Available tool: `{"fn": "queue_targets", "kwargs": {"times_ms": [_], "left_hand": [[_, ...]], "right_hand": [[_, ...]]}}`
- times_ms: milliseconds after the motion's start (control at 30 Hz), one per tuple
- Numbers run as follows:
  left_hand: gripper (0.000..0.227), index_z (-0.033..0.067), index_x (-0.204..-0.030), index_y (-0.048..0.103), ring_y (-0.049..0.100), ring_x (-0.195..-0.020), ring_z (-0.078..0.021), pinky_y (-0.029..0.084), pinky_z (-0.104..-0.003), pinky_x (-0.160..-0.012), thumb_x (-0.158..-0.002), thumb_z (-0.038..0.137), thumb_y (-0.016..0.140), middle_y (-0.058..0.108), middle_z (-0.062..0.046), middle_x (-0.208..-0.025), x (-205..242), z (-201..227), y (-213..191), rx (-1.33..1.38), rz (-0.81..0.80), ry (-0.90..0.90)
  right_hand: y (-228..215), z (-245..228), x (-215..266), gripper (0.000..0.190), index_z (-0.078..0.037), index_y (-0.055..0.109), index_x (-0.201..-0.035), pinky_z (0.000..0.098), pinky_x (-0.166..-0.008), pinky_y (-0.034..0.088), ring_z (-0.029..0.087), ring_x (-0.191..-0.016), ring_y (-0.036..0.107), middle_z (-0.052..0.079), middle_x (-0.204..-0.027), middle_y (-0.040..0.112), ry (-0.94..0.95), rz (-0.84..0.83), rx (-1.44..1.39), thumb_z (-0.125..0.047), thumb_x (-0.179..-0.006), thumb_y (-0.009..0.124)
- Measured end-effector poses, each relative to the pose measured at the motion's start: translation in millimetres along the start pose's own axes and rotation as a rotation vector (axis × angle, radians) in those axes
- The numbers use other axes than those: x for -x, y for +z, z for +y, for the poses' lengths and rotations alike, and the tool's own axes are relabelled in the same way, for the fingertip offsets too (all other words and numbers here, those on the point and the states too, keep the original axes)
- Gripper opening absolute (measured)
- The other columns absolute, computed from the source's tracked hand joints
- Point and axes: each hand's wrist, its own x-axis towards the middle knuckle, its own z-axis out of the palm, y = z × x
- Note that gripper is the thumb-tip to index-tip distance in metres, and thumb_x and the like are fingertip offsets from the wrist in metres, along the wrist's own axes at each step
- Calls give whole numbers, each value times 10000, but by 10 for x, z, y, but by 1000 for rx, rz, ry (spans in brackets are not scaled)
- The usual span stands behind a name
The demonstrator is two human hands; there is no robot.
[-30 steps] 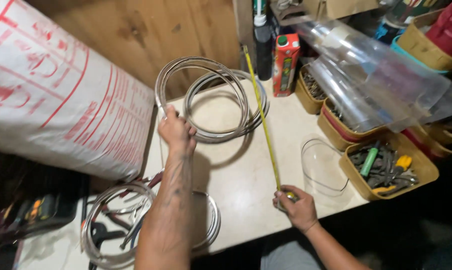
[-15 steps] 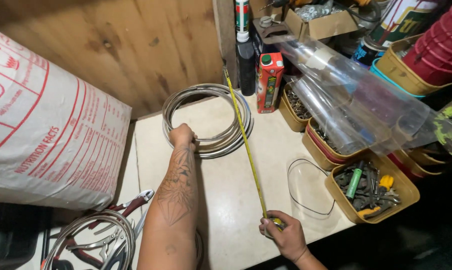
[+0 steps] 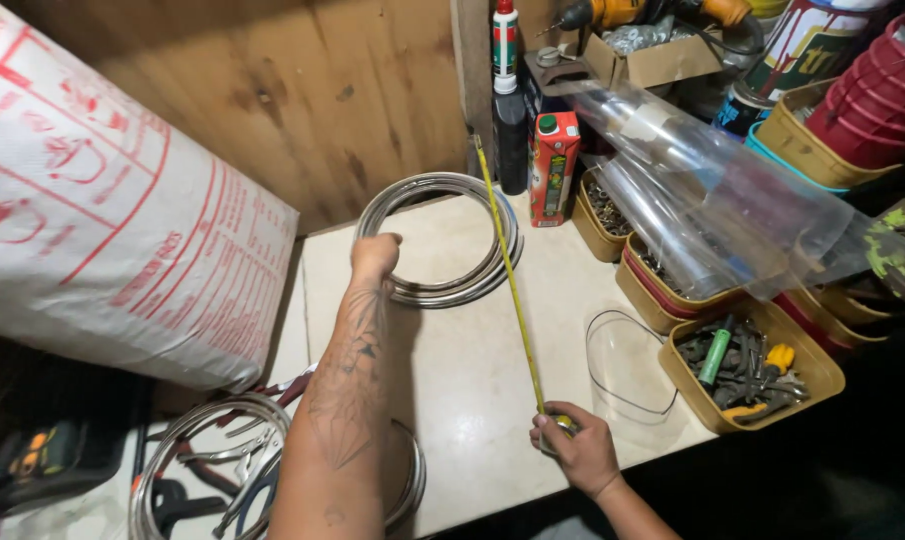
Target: The person measures the diameter of several metal wire rings using a yellow tape measure on a cluttered workbench. After measuring, they pick up a roll of clear plastic wrap and begin wrapping it around one of the smaller wire rings.
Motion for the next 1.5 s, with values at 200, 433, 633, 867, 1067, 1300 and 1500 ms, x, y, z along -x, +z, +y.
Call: {"fn": "queue_targets", "kwargs": {"times_ms": [200,433,633,867,1067,1300,1500], "left_hand": [[431,-20,-892,703,548,-705,-252,433,-529,-598,-823,405,706,610,-136,-782,630,44,-1048,-171,92,87],[512,-15,-1223,724,611,-1227,-470,490,-572,-1012,-888,369,674,720,-274,-1184,1681,-852,-2222,-339,153,232],[380,88,-1097,783,694,-1124,-389,515,-502,-998,-920,410,684,777,-180,-1077,2388,-2514,-2798,-365,421,97],[332,143,-969,779,728,-981,-407,561,-524,-905,-881,451,693,782,-153,-879,3228,-4413,-2877,-390,592,-60],[136,202,-929,792,757,-830,-278,610,-388,-733,-824,280,754,774,-59,-804,3309,-4353,-2736,-415,689,410],[440,132,-1161,716,646,-1120,-322,505,-442,-966,-724,115,664,675,-81,-1131,3000,-3241,-2264,-685,312,1147],[441,64,-1166,706,595,-1174,-445,472,-534,-1004,-731,65,629,626,-202,-1175,2524,-2962,-2299,-771,453,1138]], "right_hand": [[-66,213,-112,236,121,720,-1031,425,-621,667,320,-644,742,269,-780,743,-49,-24,-31,-19,-845,760],[-178,293,-196,366,53,748,-1102,476,-754,630,352,-793,755,305,-882,750,-219,-105,322,-236,-887,810],[-117,148,-109,365,135,660,-1138,476,-715,638,366,-763,741,319,-931,727,-187,-171,154,-135,-922,777],[-101,105,-44,363,99,604,-1218,501,-722,634,371,-828,728,283,-995,705,-169,-178,89,-144,-982,733],[-68,97,-22,291,55,621,-1191,513,-739,636,360,-829,723,271,-989,698,-184,-174,121,-145,-1009,730],[-66,105,-10,341,10,593,-1258,514,-744,641,343,-857,728,250,-1021,699,-131,-138,78,-192,-1014,719],[-65,130,-42,353,26,590,-1264,550,-757,621,383,-869,720,278,-1034,691,-132,-122,84,-191,-1021,726]]}}
